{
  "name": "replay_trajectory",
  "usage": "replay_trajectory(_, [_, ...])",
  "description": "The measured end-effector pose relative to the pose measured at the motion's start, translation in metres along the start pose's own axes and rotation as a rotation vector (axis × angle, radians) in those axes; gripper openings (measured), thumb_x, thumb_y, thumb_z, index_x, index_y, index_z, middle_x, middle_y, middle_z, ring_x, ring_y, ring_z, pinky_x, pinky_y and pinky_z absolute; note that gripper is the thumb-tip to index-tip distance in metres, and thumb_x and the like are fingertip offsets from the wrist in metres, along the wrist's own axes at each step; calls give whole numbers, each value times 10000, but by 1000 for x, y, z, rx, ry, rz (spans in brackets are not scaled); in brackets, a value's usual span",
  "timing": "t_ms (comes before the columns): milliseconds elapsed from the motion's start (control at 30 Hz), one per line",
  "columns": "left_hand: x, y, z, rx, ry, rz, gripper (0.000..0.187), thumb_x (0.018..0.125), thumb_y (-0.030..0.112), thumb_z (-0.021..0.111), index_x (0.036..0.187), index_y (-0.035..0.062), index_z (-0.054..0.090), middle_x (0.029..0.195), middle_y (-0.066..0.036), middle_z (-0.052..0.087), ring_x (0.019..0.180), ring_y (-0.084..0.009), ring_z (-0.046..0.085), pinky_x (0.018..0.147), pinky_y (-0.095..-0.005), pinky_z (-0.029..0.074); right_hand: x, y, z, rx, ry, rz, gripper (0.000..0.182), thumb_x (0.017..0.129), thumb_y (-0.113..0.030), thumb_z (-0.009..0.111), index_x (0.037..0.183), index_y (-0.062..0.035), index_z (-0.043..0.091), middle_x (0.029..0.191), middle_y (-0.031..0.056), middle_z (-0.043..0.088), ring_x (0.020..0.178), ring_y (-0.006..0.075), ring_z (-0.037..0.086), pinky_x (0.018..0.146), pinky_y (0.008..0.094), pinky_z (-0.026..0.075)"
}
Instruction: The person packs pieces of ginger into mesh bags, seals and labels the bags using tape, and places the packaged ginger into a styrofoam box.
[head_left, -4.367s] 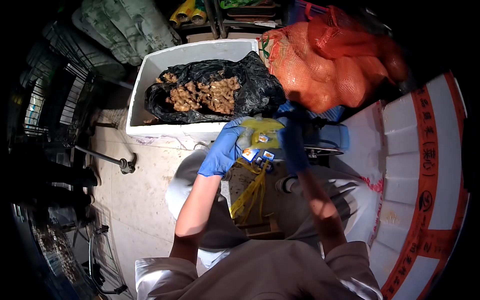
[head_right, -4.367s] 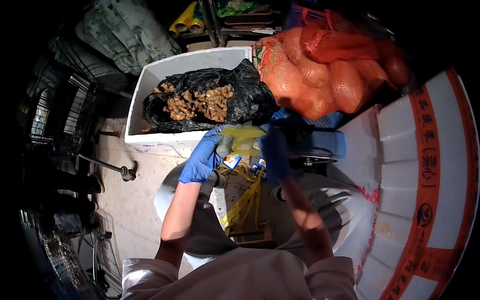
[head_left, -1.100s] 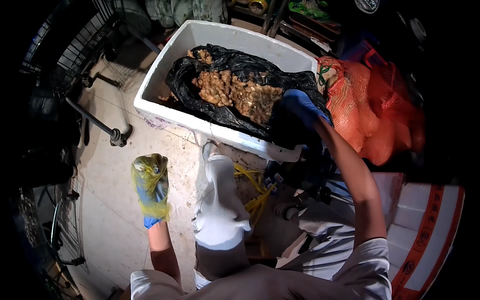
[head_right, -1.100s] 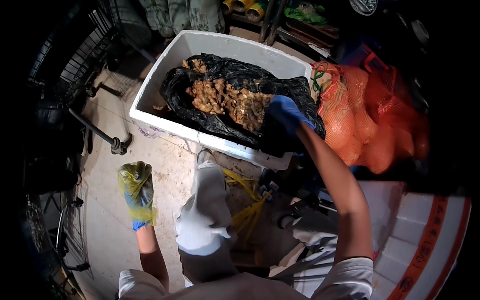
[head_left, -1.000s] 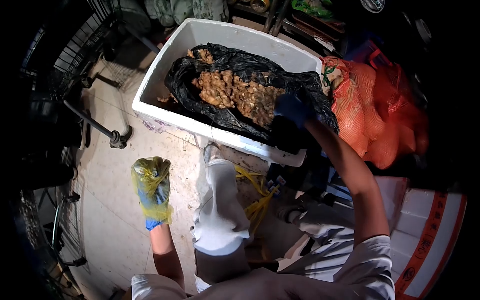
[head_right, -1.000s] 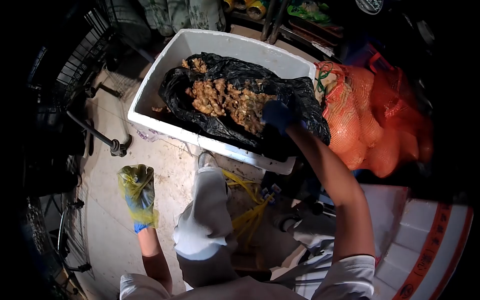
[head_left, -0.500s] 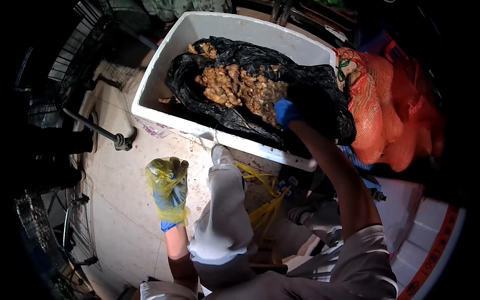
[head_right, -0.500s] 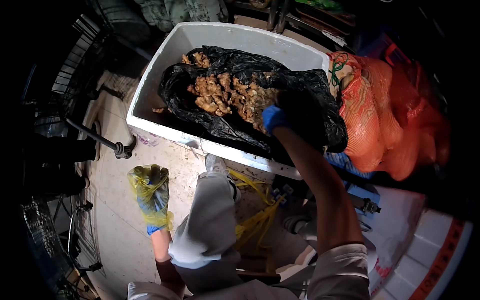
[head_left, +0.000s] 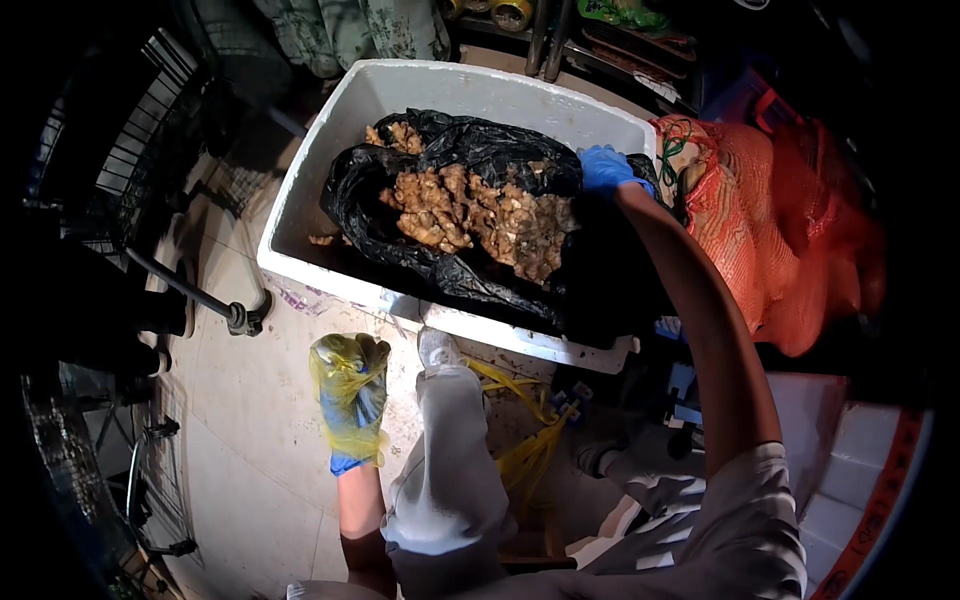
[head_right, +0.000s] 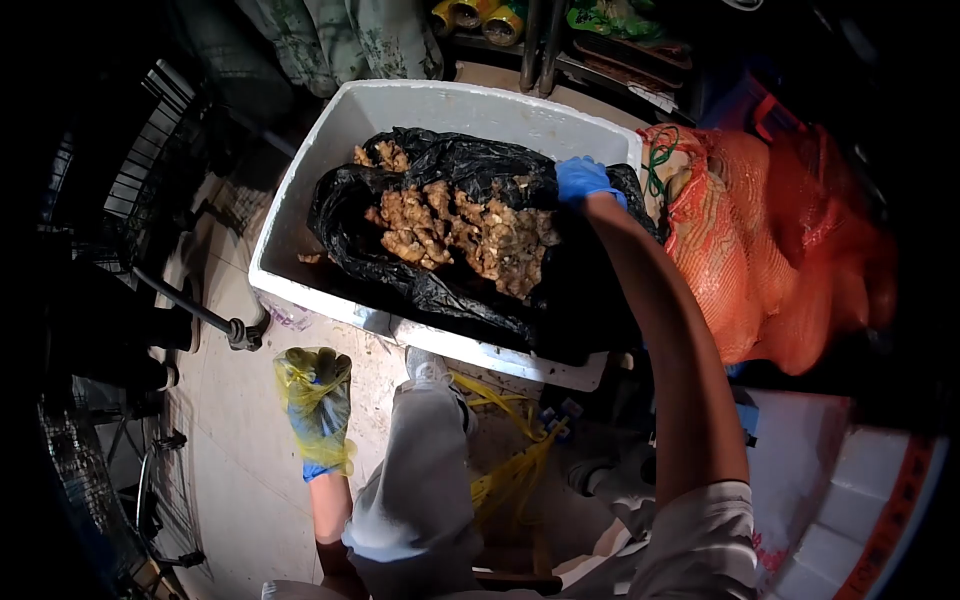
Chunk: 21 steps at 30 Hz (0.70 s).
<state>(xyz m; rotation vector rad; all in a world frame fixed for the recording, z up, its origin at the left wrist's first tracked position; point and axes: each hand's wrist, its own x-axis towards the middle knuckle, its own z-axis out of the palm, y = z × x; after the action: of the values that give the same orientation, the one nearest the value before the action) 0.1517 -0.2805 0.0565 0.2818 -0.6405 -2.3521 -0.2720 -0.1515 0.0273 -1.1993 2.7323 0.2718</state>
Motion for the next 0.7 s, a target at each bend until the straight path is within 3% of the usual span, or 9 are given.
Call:
replay_trajectory(67, [12, -12, -3, -48, 130, -28, 350, 731, 131, 604, 1057, 81, 489, 1017, -72, 538, 978, -248, 497, 890, -432, 370, 24, 23, 20, 75, -84, -23, 232, 677, -146, 502, 863, -23, 564, 874, 209, 563, 847, 322, 540, 735, 383, 430])
replay_trajectory(133, [31, -26, 16, -28, 31, -28, 346, 736, 133, 597, 1059, 82, 485, 1024, -71, 533, 981, -251, 496, 888, -436, 370, 34, 32, 28, 87, -154, 15, 222, 685, -143, 515, 848, -34, 619, 887, 209, 567, 845, 326, 551, 750, 380, 433])
replay_trajectory(167, [41, -34, 17, -136, -26, -93, 341, 743, 129, 584, 1065, 84, 478, 1033, -67, 526, 974, -252, 497, 890, -441, 366, 35, 39, 32, 32, 13, -41, 196, 687, -141, 517, 803, -26, 624, 845, 205, 574, 804, 325, 561, 713, 372, 448])
replay_trajectory(200, [46, -42, 20, -50, -24, -78, 336, 748, 139, 577, 1064, 87, 474, 1029, -73, 524, 962, -243, 502, 874, -444, 379, 38, 45, 24, 24, 13, -39, 196, 687, -141, 517, 803, -26, 624, 845, 205, 574, 804, 325, 561, 713, 372, 448])
replay_trajectory(267, [52, -59, 11, -83, 117, -150, 326, 746, 139, 578, 1051, 82, 478, 1012, -82, 525, 940, -232, 509, 839, -422, 414, 39, 55, -3, -131, 306, 38, 178, 681, -134, 521, 766, -14, 621, 782, 185, 588, 751, 312, 577, 675, 370, 459])
replay_trajectory(367, [46, -70, 16, -3, 183, -143, 366, 745, 159, 585, 1073, 72, 446, 1000, -100, 523, 928, -238, 511, 777, -392, 459, 38, 68, -15, -180, 391, 71, 163, 672, -127, 521, 730, -9, 617, 743, 169, 593, 707, 299, 586, 651, 373, 463])
replay_trajectory(467, [39, -70, 11, 8, 188, -146, 369, 745, 160, 586, 1074, 71, 444, 1000, -101, 522, 927, -238, 511, 775, -390, 460, 38, 70, -4, -332, 378, -6, 164, 679, -117, 509, 738, -13, 621, 755, 169, 594, 720, 294, 588, 661, 379, 462])
replay_trajectory(633, [31, -66, 4, 25, 197, -142, 374, 744, 162, 587, 1076, 71, 442, 1001, -102, 521, 926, -238, 512, 773, -388, 461, 37, 57, -14, -227, 36, -60, 166, 619, -114, 551, 726, 7, 591, 768, 203, 573, 750, 331, 561, 677, 382, 445])
replay_trajectory(700, [28, -64, 2, 29, 203, -135, 376, 744, 163, 588, 1077, 70, 440, 1001, -102, 521, 926, -239, 512, 772, -387, 462, 39, 38, -24, -196, 123, -70, 162, 647, -101, 528, 745, 5, 603, 789, 201, 576, 766, 326, 564, 687, 377, 448])
